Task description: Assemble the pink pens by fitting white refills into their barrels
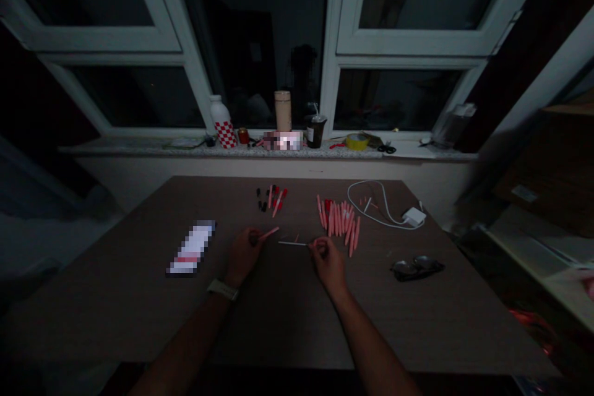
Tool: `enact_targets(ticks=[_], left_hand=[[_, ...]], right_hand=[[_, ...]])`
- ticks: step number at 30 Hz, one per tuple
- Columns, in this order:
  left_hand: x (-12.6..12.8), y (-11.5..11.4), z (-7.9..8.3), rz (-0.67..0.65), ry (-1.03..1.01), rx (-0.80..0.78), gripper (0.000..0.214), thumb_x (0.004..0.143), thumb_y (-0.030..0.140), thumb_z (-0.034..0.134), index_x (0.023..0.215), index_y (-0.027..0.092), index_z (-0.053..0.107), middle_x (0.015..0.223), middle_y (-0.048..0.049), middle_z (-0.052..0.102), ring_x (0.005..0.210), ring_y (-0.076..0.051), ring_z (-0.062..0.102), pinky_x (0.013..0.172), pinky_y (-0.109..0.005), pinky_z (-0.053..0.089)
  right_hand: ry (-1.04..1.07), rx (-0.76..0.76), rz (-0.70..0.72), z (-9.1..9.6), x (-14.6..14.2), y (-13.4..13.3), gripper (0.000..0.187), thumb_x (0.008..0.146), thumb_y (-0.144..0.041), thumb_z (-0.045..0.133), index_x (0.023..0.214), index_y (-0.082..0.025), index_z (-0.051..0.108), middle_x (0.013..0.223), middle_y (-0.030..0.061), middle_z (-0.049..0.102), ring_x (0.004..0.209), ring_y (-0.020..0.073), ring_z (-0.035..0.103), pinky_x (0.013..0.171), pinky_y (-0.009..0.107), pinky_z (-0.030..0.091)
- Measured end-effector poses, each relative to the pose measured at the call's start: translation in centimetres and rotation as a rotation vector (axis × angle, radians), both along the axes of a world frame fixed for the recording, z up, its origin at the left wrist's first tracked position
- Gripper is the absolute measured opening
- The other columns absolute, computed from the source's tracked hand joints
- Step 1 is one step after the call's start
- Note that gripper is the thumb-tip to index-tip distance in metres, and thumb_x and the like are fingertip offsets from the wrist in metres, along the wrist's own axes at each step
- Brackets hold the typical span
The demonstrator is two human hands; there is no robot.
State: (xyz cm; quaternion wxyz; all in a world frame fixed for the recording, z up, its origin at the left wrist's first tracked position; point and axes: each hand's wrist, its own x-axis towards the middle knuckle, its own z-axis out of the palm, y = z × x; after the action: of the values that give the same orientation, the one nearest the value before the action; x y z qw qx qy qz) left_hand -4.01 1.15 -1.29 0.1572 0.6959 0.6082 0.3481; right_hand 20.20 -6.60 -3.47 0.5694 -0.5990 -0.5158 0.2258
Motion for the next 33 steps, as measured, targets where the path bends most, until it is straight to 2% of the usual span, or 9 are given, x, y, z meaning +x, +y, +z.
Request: enact_targets(ticks=[7,11,16,23,27,33], left_hand=[[0.1,-0.2,0.2,-0.026,0.080,-0.009,0.020,0.088,0.028,0.060,0.106,0.020,0.060,0.103,-0.0066,0.069,0.098,-0.025,0.061,0.082,-0.034,0.046],[0.3,-0.6,0.5,-0.039,0.161,0.070,0.019,0.088,0.028,0.059,0.106,0.021,0.061,0.106,-0.0075,0.067,0.101,-0.026,0.058,0.087,-0.036,0.044],[1.0,-0.9,0.6,-0.148,0.226,0.198,0.018,0.089,0.028,0.057,0.104,0.021,0.063,0.109,-0.0079,0.063,0.102,-0.025,0.054,0.091,-0.038,0.041],[2.8,-2.0,1.1,-0.322,0.288,0.210,0.020,0.089,0.029,0.059,0.107,0.023,0.065,0.120,-0.0077,0.058,0.111,-0.026,0.048,0.093,-0.040,0.038],[3.6,-2.1,1.5,-0.323,0.315,0.187,0.019,0.090,0.029,0.056,0.106,0.023,0.065,0.121,-0.0081,0.057,0.112,-0.026,0.046,0.091,-0.040,0.038],[5.1,-0.7,1.5,-0.286,0.322,0.187,0.014,0.089,0.031,0.059,0.096,0.023,0.067,0.118,-0.0087,0.058,0.112,-0.028,0.045,0.090,-0.041,0.037]], right_hand=[[-0.070,-0.012,0.062,0.1,-0.2,-0.1,0.027,0.083,-0.045,0.062,0.090,-0.019,0.062,0.085,0.0071,0.071,0.072,0.0201,0.065,0.067,0.030,0.048],[-0.103,-0.001,0.078,0.0,-0.1,0.0,0.026,0.083,-0.044,0.061,0.091,-0.019,0.063,0.084,0.0069,0.071,0.072,0.0204,0.066,0.067,0.030,0.048],[-0.147,-0.018,0.085,0.0,0.1,-0.2,0.023,0.083,-0.041,0.060,0.089,-0.019,0.062,0.081,0.0058,0.071,0.071,0.0201,0.065,0.066,0.030,0.048],[-0.202,-0.057,0.078,-0.1,0.3,-0.3,0.025,0.083,-0.039,0.060,0.097,-0.019,0.063,0.089,0.0064,0.071,0.069,0.0190,0.064,0.065,0.029,0.047],[-0.205,-0.049,0.081,-0.3,0.4,-0.1,0.027,0.082,-0.042,0.060,0.096,-0.018,0.063,0.089,0.0068,0.071,0.066,0.0187,0.064,0.062,0.029,0.047],[-0.229,-0.023,0.083,-0.5,0.4,0.0,0.027,0.081,-0.044,0.061,0.092,-0.019,0.061,0.087,0.0060,0.070,0.063,0.0174,0.062,0.061,0.029,0.047]])
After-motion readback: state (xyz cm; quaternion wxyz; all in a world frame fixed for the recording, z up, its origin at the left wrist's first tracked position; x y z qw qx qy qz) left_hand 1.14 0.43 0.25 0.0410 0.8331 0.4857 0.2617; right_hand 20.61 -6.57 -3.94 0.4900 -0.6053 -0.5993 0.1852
